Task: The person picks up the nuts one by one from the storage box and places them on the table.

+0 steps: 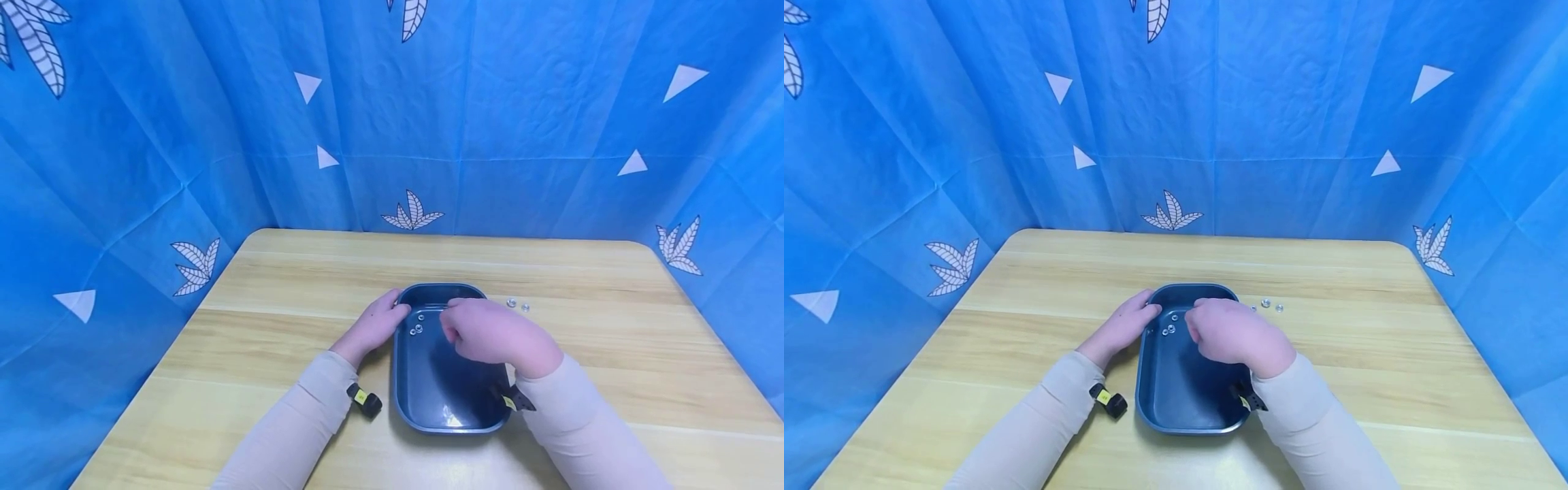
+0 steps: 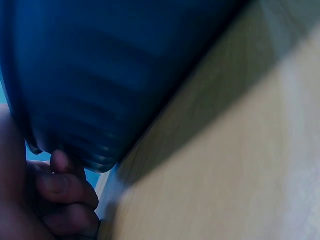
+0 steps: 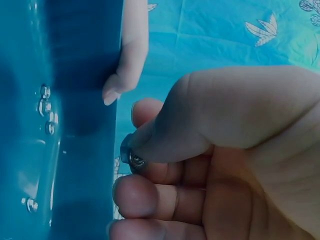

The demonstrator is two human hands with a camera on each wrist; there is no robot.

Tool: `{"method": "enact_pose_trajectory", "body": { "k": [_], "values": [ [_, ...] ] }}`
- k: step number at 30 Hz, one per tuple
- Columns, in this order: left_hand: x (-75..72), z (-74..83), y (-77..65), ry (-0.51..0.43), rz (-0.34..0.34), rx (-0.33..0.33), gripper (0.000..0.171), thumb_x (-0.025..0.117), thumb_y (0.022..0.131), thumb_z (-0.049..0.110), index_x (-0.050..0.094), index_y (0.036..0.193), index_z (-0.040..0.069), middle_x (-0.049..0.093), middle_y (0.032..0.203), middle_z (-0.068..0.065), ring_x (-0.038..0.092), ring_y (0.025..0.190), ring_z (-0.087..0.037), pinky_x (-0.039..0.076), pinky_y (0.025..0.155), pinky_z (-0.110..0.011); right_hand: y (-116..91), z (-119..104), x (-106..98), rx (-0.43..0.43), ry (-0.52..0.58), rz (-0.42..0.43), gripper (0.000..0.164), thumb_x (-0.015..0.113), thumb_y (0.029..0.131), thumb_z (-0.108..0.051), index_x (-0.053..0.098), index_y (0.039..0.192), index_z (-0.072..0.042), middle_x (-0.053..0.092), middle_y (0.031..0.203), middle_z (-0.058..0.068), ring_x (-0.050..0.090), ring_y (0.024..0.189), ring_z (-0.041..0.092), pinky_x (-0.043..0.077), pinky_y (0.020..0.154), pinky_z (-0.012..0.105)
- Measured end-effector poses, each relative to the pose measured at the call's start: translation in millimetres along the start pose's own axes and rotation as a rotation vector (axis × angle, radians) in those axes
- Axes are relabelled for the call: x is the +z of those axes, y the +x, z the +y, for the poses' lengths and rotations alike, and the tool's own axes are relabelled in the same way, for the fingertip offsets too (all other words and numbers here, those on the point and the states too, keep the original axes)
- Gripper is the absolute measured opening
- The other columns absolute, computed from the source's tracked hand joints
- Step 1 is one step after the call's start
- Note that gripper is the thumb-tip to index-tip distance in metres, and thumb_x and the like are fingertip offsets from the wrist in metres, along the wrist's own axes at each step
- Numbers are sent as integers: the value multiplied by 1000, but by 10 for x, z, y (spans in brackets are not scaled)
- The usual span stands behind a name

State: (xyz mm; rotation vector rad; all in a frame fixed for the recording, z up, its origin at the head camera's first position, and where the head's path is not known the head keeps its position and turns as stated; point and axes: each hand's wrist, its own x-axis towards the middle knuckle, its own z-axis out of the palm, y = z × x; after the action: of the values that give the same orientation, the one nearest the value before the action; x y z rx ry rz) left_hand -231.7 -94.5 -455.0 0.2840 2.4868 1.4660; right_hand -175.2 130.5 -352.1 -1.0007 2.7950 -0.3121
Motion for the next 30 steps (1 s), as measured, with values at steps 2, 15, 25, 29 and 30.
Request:
{"method": "enact_pose_trajectory", "body": {
  "k": [2, 15, 25, 29, 30],
  "values": [
    [3, -9, 7, 9, 0, 4, 43, 47, 102, 41, 56, 139, 20, 60, 135, -1, 52, 129, -25, 39, 110, -53, -14, 18, -9, 2, 2, 10, 31, 58, 81, 7, 53, 70, -22, 48, 73, -8, 46, 65, 10, 44, 60, 27],
    [0, 5, 4, 24, 3, 16, 41, 47, 102, 39, 57, 136, 18, 61, 131, -2, 53, 124, -25, 39, 110, -52, -91, 163, -115, 53, 44, 20, 29, 54, 80, 7, 56, 74, -20, 50, 77, -6, 48, 68, 13, 45, 60, 28],
    [2, -8, -11, 19, -4, 2, 45, 46, 102, 40, 55, 140, 19, 58, 138, -2, 50, 132, -26, 37, 111, -55, -68, 281, -113, 95, 47, -24, 24, 58, 84, 6, 60, 79, -18, 52, 78, -5, 50, 71, 15, 47, 63, 30],
    [-2, -15, 5, 24, 1, 13, 44, 46, 102, 41, 56, 138, 19, 59, 135, -2, 52, 129, -25, 38, 110, -54, -52, 331, -97, 97, 49, -29, 25, 56, 83, 6, 58, 78, -18, 53, 77, -5, 51, 70, 16, 46, 63, 31],
    [-1, -14, 7, 27, 2, 16, 43, 46, 102, 41, 57, 137, 19, 60, 134, -1, 52, 128, -25, 38, 110, -54, -49, 344, -95, 93, 52, -30, 25, 56, 83, 6, 58, 78, -18, 53, 77, -4, 51, 71, 16, 46, 63, 31]
  ]
}}
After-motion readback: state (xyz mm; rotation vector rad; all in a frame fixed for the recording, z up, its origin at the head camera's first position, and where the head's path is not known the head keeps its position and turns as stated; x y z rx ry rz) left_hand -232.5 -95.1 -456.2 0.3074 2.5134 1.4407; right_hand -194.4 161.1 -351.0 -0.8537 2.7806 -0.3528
